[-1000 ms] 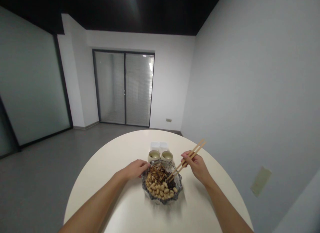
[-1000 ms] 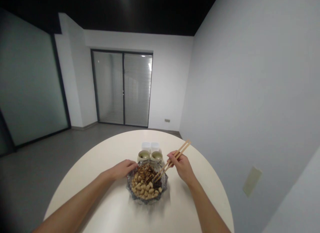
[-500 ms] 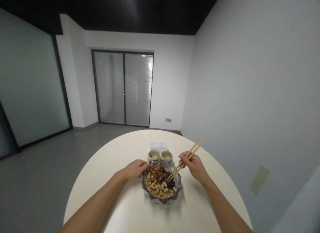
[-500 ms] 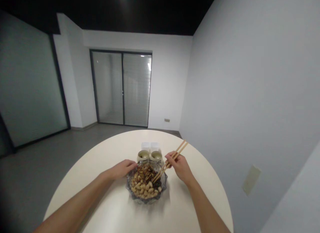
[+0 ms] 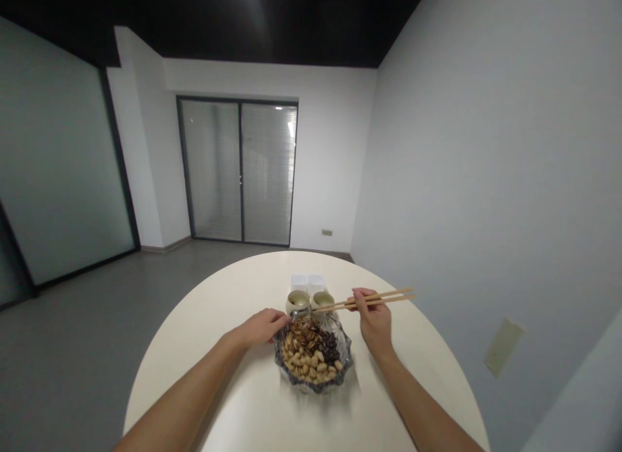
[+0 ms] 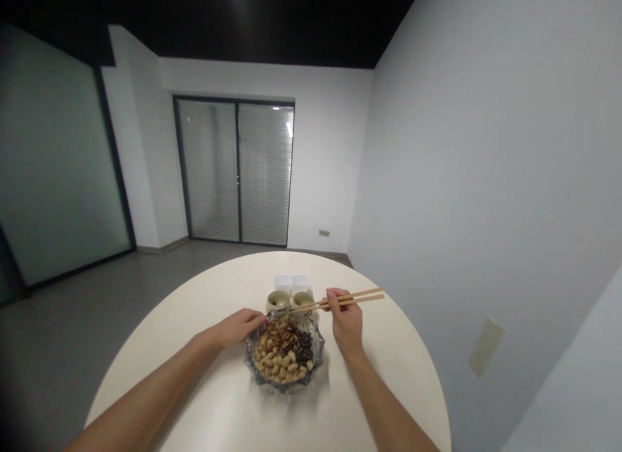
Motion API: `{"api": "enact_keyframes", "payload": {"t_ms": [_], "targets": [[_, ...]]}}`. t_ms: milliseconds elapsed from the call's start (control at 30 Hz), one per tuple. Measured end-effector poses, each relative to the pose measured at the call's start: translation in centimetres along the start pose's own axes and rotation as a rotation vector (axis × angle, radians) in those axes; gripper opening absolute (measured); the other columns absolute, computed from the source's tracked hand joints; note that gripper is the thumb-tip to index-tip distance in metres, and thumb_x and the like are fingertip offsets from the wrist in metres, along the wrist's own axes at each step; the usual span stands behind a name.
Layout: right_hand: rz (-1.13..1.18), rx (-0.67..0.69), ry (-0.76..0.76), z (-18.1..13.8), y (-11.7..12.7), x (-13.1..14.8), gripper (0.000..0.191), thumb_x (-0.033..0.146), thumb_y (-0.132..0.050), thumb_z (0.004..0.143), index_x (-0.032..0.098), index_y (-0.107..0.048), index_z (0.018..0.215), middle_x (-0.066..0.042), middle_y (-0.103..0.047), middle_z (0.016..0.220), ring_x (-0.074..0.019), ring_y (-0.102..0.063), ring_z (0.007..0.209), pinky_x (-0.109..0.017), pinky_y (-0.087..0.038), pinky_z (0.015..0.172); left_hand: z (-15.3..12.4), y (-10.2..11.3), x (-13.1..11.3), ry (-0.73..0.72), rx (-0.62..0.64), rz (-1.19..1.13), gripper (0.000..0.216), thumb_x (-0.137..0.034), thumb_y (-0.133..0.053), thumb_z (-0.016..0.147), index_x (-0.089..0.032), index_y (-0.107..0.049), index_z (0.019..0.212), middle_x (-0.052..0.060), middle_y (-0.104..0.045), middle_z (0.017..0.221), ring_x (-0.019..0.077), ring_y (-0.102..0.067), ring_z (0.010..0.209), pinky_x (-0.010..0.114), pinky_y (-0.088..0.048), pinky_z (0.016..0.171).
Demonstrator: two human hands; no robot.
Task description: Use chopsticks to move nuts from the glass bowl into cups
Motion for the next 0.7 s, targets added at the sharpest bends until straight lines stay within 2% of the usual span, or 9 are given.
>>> {"api": "enact_keyframes", "payload": {"t_ms": [200, 467, 700], "targets": [[-0.027, -0.009, 0.040, -0.6, -1.8, 0.1, 0.032, 0.049, -0.063, 0.086, 0.018, -0.067, 0.089, -0.005, -0.072, 0.076, -0.0203, -0.069, 0.069, -0.033, -0.057, 0.068, 0.1, -0.3, 0.4, 0.033, 0.018, -0.044, 0.066, -0.067, -0.031, 0.087, -0.012, -0.067, 0.088, 0.006, -0.064, 0.075, 0.0162, -0.054, 0.060, 0.025, -0.041, 0.054], [-0.011, 0.178, 0.018, -1.0, -4.1, -0.8, 0.030, 0.048, -0.067, 0.082, 0.018, -0.072, 0.083, -0.005, -0.072, 0.074, -0.0210, -0.068, 0.069, -0.032, -0.058, 0.065, 0.4, -0.3, 0.4, -0.013, 0.011, -0.014, 0.061, -0.061, -0.031, 0.090, -0.012, -0.066, 0.082, 0.004, -0.062, 0.071, 0.0153, -0.053, 0.061, 0.024, -0.040, 0.056], [-0.019, 0.097, 0.027, 0.2, -1.1, -0.1, 0.032, 0.049, -0.064, 0.084, 0.018, -0.068, 0.081, -0.006, -0.074, 0.076, -0.0186, -0.068, 0.065, -0.028, -0.058, 0.057, 0.3, -0.1, 0.4, -0.010, -0.002, 0.010, 0.060, -0.060, -0.032, 0.090, -0.012, -0.067, 0.083, 0.005, -0.063, 0.072, 0.0155, -0.054, 0.062, 0.024, -0.040, 0.056]]}}
Point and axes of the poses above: each hand's wrist, its own z-axis towards the middle knuckle, its own y-axis out of the back of the hand, x = y × z, the point moved 8 cm from there along z, towards the middle knuckle
